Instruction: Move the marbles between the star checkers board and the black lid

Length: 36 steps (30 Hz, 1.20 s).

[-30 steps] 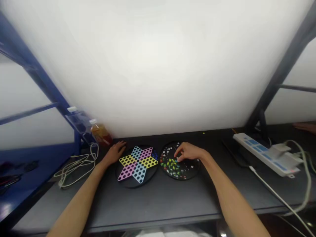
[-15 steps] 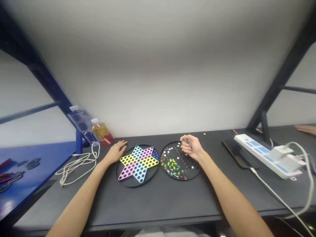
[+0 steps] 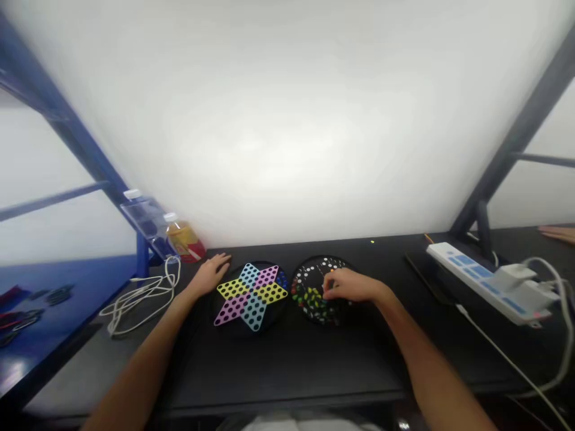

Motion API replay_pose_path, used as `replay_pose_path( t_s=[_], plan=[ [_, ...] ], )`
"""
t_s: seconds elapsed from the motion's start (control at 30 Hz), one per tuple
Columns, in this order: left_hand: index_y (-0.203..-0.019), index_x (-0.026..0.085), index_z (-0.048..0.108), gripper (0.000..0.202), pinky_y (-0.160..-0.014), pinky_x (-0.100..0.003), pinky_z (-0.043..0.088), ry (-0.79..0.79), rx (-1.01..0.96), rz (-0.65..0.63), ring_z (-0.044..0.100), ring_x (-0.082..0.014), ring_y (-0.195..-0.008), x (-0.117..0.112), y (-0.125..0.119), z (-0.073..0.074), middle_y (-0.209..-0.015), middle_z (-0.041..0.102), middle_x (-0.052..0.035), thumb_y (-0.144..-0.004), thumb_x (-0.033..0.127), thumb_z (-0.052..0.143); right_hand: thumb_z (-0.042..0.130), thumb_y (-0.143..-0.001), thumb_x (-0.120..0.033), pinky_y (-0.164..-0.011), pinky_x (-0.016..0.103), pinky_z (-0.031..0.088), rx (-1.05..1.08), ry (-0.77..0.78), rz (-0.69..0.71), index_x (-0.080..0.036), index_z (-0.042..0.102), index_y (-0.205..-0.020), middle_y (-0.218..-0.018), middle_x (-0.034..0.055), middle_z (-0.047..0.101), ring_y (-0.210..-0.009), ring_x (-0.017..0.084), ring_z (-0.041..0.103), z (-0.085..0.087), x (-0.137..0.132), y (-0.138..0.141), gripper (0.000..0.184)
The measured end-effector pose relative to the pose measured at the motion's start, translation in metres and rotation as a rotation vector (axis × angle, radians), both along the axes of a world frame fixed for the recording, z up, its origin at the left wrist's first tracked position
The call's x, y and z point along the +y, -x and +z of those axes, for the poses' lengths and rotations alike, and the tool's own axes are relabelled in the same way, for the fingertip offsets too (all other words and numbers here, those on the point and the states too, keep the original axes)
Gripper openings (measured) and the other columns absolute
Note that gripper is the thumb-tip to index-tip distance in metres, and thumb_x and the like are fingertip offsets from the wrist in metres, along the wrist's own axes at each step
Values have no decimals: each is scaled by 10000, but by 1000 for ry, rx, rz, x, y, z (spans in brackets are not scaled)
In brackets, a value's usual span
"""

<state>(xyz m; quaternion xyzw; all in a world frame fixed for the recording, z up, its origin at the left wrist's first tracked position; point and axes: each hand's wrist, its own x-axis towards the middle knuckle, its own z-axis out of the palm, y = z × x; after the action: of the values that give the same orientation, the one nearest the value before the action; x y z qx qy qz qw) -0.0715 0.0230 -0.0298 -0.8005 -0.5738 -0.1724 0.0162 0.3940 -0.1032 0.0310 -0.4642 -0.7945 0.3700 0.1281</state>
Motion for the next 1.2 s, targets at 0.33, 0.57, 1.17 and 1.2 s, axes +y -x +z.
replay_pose_path(
  t_s=[0.33,0.57,1.17,1.2],
  plan=[
    [-1126,203,702,417,-935,-332,490,64,-407,-118,646,-229,-1034,-24,-32,32,-1119,712,-57,-871,467,504,665,-768,-384,-510,209,353,74,61,-23,-149,666,-852,-710,22,632,-593,114,516,-2,1,4,251],
    [-1107,212,712,400,-709,-294,521,89,-308,-175,633,-174,-735,-31,-50,39,-925,717,-42,-747,266,546,656,-783,-515,-364,186,115,740,218,-284,-200,521,-911,-457,-138,249,-370,41,159,-15,14,15,365],
    [-897,195,704,329,-735,-309,490,97,-205,-92,645,-215,-788,-34,-36,46,-866,710,-59,-836,432,483,573,-797,-399,-334,222,85,1229,422,-492,-238,235,-561,-402,-106,182,-328,53,159,-8,62,138,442],
    [-906,194,707,355,-745,-311,491,93,-227,-91,646,-215,-793,-35,-35,45,-879,714,-60,-848,454,472,575,-792,-391,-331,222,92,1199,399,-512,-241,230,-556,-395,-107,183,-321,52,167,-7,64,149,445]
  ],
)
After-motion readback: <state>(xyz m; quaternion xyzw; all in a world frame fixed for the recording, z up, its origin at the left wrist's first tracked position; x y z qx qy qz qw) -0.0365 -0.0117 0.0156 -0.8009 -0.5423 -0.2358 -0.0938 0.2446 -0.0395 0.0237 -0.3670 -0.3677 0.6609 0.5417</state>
